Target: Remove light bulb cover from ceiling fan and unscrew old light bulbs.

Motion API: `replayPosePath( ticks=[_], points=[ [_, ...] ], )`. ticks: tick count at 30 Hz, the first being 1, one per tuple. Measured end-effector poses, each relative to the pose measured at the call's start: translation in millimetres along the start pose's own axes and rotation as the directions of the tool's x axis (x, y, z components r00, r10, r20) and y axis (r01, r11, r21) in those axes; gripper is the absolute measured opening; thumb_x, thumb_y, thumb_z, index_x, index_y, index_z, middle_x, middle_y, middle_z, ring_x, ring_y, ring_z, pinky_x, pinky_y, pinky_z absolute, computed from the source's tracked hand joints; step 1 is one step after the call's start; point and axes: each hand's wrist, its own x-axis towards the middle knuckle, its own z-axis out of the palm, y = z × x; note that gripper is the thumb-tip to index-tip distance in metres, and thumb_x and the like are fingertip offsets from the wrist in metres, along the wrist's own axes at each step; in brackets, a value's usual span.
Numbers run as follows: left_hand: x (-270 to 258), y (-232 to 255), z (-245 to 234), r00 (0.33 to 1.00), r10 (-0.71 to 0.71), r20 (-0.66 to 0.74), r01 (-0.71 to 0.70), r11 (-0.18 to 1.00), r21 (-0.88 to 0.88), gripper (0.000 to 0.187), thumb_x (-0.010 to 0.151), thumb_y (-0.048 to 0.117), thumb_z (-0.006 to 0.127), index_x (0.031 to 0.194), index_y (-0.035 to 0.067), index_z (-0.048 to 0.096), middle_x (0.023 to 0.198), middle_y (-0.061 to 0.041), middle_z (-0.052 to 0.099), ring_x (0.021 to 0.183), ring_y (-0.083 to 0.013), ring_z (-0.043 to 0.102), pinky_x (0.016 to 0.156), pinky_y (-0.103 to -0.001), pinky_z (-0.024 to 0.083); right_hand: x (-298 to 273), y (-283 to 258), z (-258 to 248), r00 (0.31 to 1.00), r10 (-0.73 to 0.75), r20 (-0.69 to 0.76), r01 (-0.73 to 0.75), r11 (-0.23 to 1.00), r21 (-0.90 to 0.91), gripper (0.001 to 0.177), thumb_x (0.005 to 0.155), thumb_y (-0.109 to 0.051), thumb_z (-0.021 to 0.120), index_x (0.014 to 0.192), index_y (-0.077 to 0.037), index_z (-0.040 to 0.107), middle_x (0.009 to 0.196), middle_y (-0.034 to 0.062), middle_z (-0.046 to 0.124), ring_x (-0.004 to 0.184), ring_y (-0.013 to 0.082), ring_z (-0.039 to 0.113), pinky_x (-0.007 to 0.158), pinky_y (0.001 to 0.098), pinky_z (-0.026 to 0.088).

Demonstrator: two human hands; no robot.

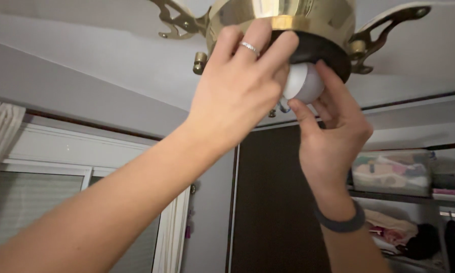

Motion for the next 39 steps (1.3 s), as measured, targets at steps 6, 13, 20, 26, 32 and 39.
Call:
replayPosePath(
  ticks=[6, 13, 20, 26, 32, 39],
  points=[
    [2.6, 4.6, -0.1, 0.998, -0.041, 0.056, 0.041, 0.999, -0.006, 0.019, 0.09, 0.017, 0.068, 0.1, 0.002, 0.073, 0.125, -0.004, 0.055, 0.131, -0.0279, 0.048, 0.105, -0.041, 0.042, 3.8, 1.1, 3.0, 0.999, -0.007, -0.037, 0.005, 0.999, -0.054, 0.055, 0.095, 0.009, 0.077, 0.146, 0.006, 0.056, 0.144, 0.0155, 0.063, 0.129, 0.0213, 0.065, 0.111, 0.0344, 0.058],
    [10.1, 10.7, -5.2, 0.982, -0.083, 0.168, 0.082, 0.997, 0.015, 0.027, 0.079, 0.021, 0.067, 0.1, 0.006, 0.074, 0.11, -0.002, 0.055, 0.111, -0.0243, 0.052, 0.097, -0.04, 0.043, 8.7, -9.1, 3.5, 0.997, -0.007, -0.072, -0.009, 0.975, -0.22, 0.06, 0.085, 0.001, 0.082, 0.14, 0.002, 0.058, 0.14, 0.0124, 0.065, 0.121, 0.0209, 0.067, 0.1, 0.0328, 0.059],
    [9.1, 11.0, -5.6, 0.98, -0.099, 0.175, 0.098, 0.995, 0.011, 0.032, 0.078, 0.022, 0.067, 0.105, 0.006, 0.075, 0.105, -0.003, 0.054, 0.107, -0.0245, 0.051, 0.093, -0.039, 0.043, 14.9, -17.3, 3.6, 0.996, -0.027, -0.087, -0.008, 0.926, -0.378, 0.058, 0.08, -0.003, 0.085, 0.134, -0.002, 0.065, 0.131, 0.0141, 0.068, 0.111, 0.0217, 0.07, 0.086, 0.0312, 0.061],
    [11.6, 11.1, -5.4, 0.972, -0.067, 0.224, 0.06, 0.997, 0.04, 0.028, 0.077, 0.022, 0.067, 0.1, 0.006, 0.074, 0.106, -0.002, 0.054, 0.108, -0.0237, 0.051, 0.095, -0.04, 0.043, 12.8, -15.3, 5.7, 0.99, -0.094, -0.103, 0.046, 0.919, -0.391, 0.056, 0.08, -0.004, 0.086, 0.132, -0.001, 0.066, 0.13, 0.0163, 0.07, 0.113, 0.0239, 0.072, 0.091, 0.0325, 0.061],
    [11.3, 11.6, -4.0, 0.981, -0.057, 0.184, 0.048, 0.997, 0.055, 0.029, 0.081, 0.022, 0.066, 0.103, 0.006, 0.074, 0.106, -0.001, 0.054, 0.111, -0.0226, 0.051, 0.097, -0.04, 0.043, 12.5, -12.7, 5.3, 0.989, -0.097, -0.113, 0.044, 0.916, -0.399, 0.056, 0.079, -0.004, 0.087, 0.132, -0.002, 0.067, 0.13, 0.0157, 0.071, 0.112, 0.0237, 0.073, 0.091, 0.032, 0.061],
    [10.0, 10.8, -4.3, 0.98, -0.059, 0.189, 0.048, 0.997, 0.059, 0.029, 0.082, 0.02, 0.067, 0.106, 0.006, 0.074, 0.107, -0.001, 0.053, 0.109, -0.0222, 0.05, 0.098, -0.04, 0.043, 8.6, -7.9, 10.8, 0.979, -0.134, -0.15, 0.061, 0.909, -0.412, 0.058, 0.078, -0.003, 0.088, 0.133, -0.004, 0.067, 0.134, 0.0123, 0.07, 0.117, 0.0232, 0.072, 0.089, 0.0324, 0.059]
  ],
)
